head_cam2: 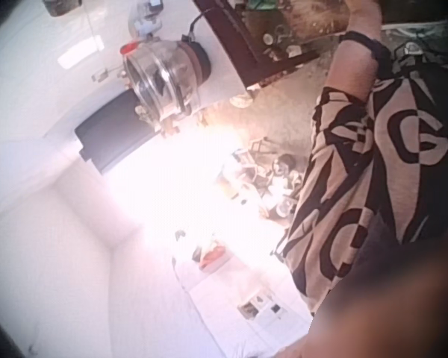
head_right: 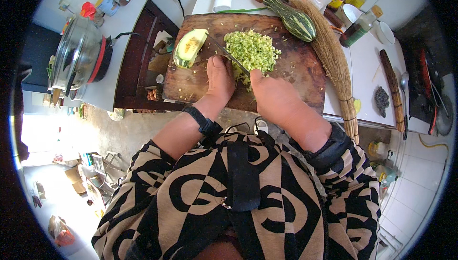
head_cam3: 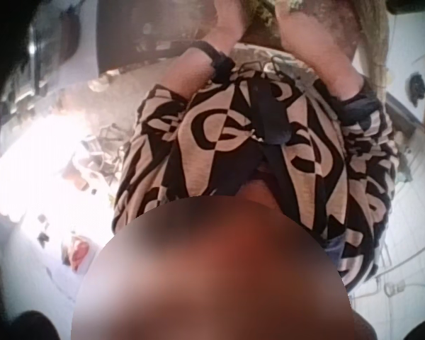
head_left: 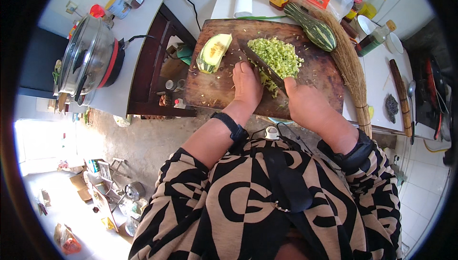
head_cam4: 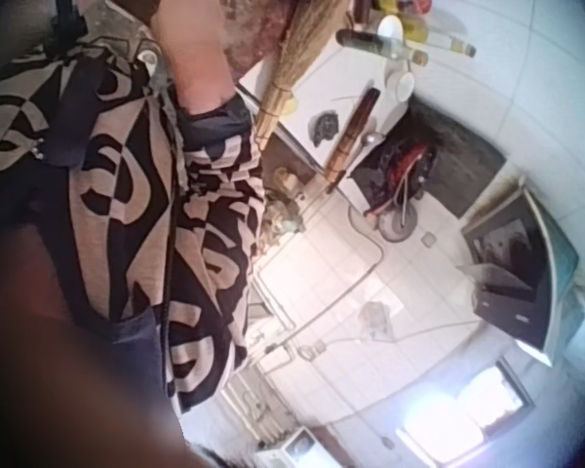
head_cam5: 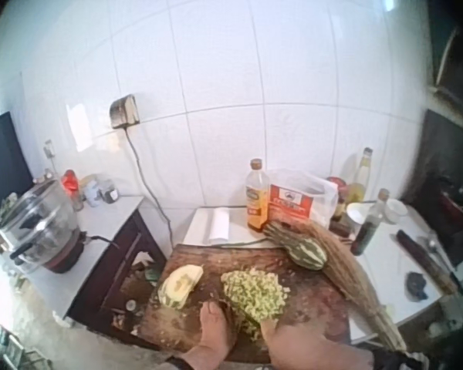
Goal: The person uses a cleaver to finely chop a green-striped squash on a wooden cutting board. They repeatedly slice the squash into small pieces and gather the chopped pile on the board.
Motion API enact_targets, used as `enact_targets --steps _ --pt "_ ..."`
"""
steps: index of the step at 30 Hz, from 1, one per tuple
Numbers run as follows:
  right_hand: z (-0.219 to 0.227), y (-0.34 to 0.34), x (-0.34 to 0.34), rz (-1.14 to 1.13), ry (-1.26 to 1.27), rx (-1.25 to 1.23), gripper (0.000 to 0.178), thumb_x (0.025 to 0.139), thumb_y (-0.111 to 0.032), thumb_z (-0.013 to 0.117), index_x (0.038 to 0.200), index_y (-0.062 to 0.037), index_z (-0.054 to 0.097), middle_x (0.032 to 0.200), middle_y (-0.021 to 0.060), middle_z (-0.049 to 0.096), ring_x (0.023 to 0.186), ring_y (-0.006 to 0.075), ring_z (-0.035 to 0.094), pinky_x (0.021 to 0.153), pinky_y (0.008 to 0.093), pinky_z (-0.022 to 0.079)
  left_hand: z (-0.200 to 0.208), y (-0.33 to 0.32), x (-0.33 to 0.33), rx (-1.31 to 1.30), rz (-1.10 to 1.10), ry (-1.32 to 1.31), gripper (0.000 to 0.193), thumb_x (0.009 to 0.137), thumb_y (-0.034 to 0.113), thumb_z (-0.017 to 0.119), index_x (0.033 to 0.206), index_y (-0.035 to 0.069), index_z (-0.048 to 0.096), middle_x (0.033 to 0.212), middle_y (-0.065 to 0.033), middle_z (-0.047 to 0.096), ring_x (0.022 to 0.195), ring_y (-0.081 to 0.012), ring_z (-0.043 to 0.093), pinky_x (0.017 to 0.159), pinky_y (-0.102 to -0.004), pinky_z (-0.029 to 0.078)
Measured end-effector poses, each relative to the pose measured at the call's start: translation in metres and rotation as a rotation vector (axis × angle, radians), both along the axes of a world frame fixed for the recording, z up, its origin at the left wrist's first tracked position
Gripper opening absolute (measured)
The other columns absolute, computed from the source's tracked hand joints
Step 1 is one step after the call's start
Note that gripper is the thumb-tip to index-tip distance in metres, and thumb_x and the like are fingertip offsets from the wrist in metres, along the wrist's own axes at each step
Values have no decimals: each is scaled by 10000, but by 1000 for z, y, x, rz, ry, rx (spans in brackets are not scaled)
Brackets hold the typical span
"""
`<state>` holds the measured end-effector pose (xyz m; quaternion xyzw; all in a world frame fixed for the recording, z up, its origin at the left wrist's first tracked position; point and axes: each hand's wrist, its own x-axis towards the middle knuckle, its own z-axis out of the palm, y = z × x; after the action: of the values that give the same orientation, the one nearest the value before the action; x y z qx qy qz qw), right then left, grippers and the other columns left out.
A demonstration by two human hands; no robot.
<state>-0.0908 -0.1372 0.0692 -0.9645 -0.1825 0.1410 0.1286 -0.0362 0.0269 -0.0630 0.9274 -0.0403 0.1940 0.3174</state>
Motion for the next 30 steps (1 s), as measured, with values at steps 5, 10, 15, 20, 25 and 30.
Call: enact_targets --steps 5,10,15,20,25,30 --pt "4 3 4 42 47 -2 300 745 -6 545 1000 35 394 779 250 631 763 420 634 658 499 507 -3 -5 -2 64 21 -45 230 769 -4 544 976 1 444 1024 -209 484 947 -390 469 828 -466 396" --pt "5 6 15 81 124 45 281 732 31 534 973 53 389 773 282 618 764 438 624 651 506 496 -2 -4 -3 101 0 -9 279 705 -28 544 964 8 448 999 -195 472 943 -382 465 826 -458 399" --pt "-5 14 29 85 183 65 294 731 62 487 996 59 359 788 296 598 778 470 589 663 532 457 -3 -2 -4 90 -37 17 281 693 -31 544 957 17 457 991 -187 469 936 -381 464 811 -456 401" --pt "-18 19 31 47 96 115 274 755 39 477 1005 48 366 799 303 598 779 467 590 665 534 455 -7 1 -2 53 -46 -23 281 706 -27 539 969 16 450 986 -191 471 922 -382 463 798 -453 399" --pt "-4 13 22 -50 81 75 285 749 36 507 1010 57 395 808 277 621 775 442 618 683 510 489 -7 4 -4 -28 -77 -165 261 717 -20 541 951 5 430 978 -214 458 919 -407 438 804 -473 370" --pt "16 10 13 36 190 -49 269 756 31 513 999 43 397 830 279 623 804 440 624 688 515 490 -3 3 -9 31 -48 -76 264 722 -16 529 973 8 452 980 -198 481 919 -393 452 804 -471 381"
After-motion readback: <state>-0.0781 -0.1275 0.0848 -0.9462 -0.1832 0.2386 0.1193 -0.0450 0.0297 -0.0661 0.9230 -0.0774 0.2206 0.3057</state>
